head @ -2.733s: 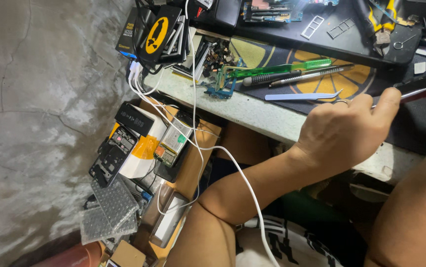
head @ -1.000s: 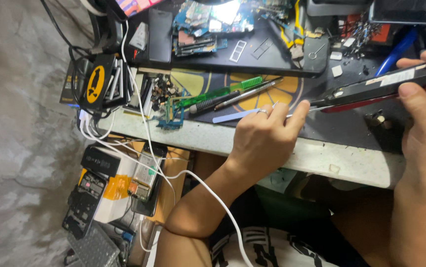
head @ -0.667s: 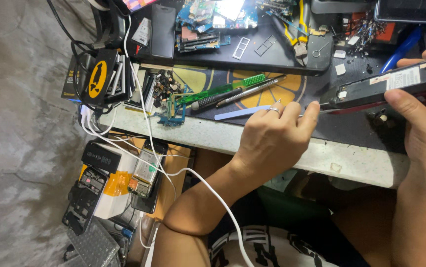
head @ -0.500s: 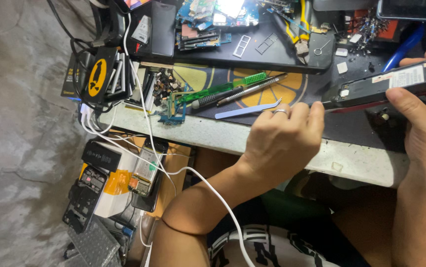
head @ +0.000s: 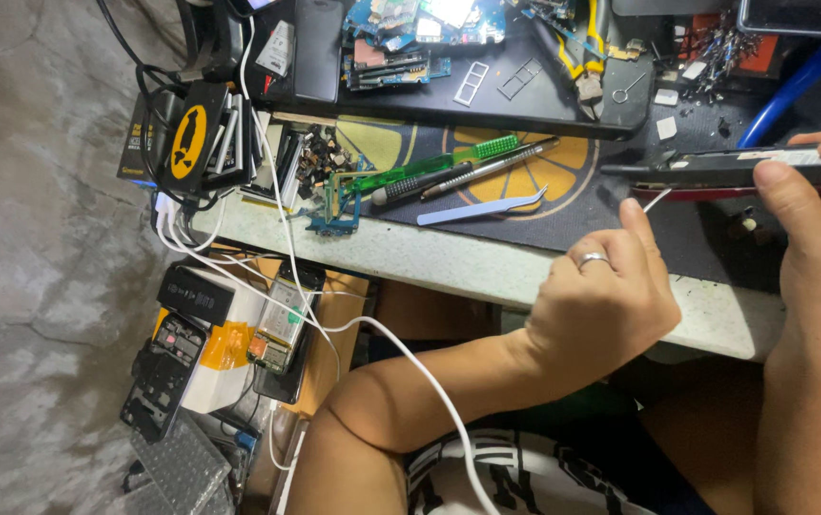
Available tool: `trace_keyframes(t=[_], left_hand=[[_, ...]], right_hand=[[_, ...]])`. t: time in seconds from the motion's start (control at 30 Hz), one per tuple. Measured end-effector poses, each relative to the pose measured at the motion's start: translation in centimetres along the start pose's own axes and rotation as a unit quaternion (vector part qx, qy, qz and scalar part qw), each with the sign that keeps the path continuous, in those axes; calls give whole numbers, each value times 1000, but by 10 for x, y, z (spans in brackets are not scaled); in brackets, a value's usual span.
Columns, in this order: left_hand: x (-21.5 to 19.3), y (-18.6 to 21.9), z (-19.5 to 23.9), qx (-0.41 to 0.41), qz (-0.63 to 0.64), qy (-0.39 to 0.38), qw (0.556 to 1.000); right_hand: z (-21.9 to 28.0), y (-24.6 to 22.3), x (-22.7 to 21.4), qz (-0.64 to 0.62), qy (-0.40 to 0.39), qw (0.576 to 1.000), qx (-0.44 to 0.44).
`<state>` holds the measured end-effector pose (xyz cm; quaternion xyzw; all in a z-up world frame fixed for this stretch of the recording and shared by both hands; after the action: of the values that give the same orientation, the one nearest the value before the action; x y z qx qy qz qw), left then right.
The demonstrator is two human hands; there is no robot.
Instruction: The person uses a metal prying tool to open the back cover of a red feature phone, then removes the battery and keypad assembly. The person repeats the process on a black feature phone, prying open the back and removing the battery and keypad.
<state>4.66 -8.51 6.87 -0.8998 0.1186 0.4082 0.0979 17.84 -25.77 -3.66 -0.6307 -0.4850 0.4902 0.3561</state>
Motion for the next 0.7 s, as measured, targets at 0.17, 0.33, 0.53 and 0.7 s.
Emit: trace_keyframes(t=[0.17,0.33,0.53,0.7], left_hand=[[4,8,-1,-17,-30,9,999],[13,5,2,1,11,-31,999],[17,-53,6,-64,158,-60,983],[8,-85,12,-140,333,13,932]], right_hand=[[3,8,-1,-5,12,1000,9],[4,12,-6,17,17,1000,11],[-1,-7,0,34,18,999,10],[5,-32,12,-68,11,997,38]])
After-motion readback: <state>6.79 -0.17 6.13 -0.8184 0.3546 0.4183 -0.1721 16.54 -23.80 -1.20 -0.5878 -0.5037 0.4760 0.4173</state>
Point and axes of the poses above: each hand's wrist, its own z-axis away from the middle knuckle, its own x-axis out of the palm, y = z × x, the point moved 10 cm from there along -z, towards the middle knuckle, and after that the axes turned 12 degrees about z, right-handed, at the moved point
